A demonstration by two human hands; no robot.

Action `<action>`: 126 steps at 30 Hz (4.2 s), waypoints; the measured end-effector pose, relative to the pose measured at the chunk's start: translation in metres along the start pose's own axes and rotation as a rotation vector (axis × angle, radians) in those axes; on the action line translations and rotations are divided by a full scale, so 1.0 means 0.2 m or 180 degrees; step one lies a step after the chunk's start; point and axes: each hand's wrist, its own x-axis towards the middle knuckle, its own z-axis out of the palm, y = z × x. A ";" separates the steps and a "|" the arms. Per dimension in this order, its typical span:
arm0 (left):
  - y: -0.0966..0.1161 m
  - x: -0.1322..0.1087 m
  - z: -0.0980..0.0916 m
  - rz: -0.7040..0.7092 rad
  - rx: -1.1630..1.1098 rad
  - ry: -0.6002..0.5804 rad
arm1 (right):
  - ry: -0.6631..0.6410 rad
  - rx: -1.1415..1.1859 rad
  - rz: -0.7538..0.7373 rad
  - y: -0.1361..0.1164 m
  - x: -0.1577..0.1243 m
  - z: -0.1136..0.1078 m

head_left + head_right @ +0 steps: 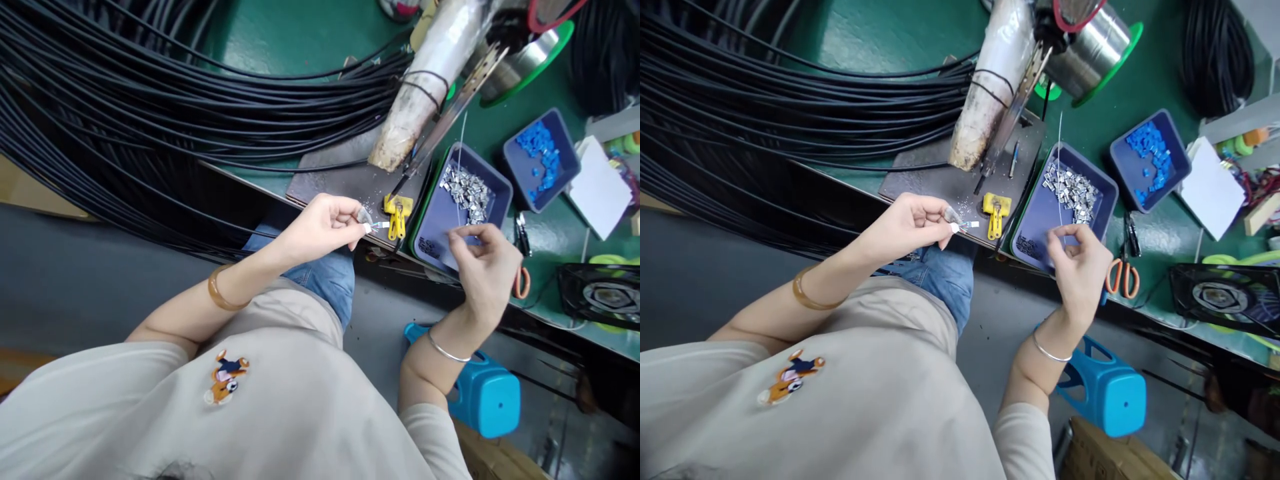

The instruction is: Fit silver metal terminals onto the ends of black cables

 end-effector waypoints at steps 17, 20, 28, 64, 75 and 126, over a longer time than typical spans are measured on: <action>-0.02 -0.04 0.04 0.0452 0.0459 0.0301 | 0.0160 0.1294 -0.0347 -0.34 -0.26 0.34; -0.02 -0.04 0.04 0.0534 0.0590 0.0334 | 0.0138 0.1225 -0.0389 -0.35 -0.27 0.33; -0.02 -0.05 0.03 0.0704 0.0994 0.0293 | 0.0209 0.0810 -0.0577 -0.35 -0.27 0.32; 0.01 0.00 -0.01 0.0234 -0.0068 0.0062 | 0.1158 0.1255 -0.0706 -0.36 -0.29 0.30; 0.02 0.06 0.01 0.0202 -0.0227 0.0114 | 0.1280 0.0957 -0.1509 -0.30 -0.26 0.39; 0.06 0.12 -0.03 -0.0113 -0.0239 -0.0250 | 0.0700 0.0727 -0.1940 -0.31 -0.18 0.41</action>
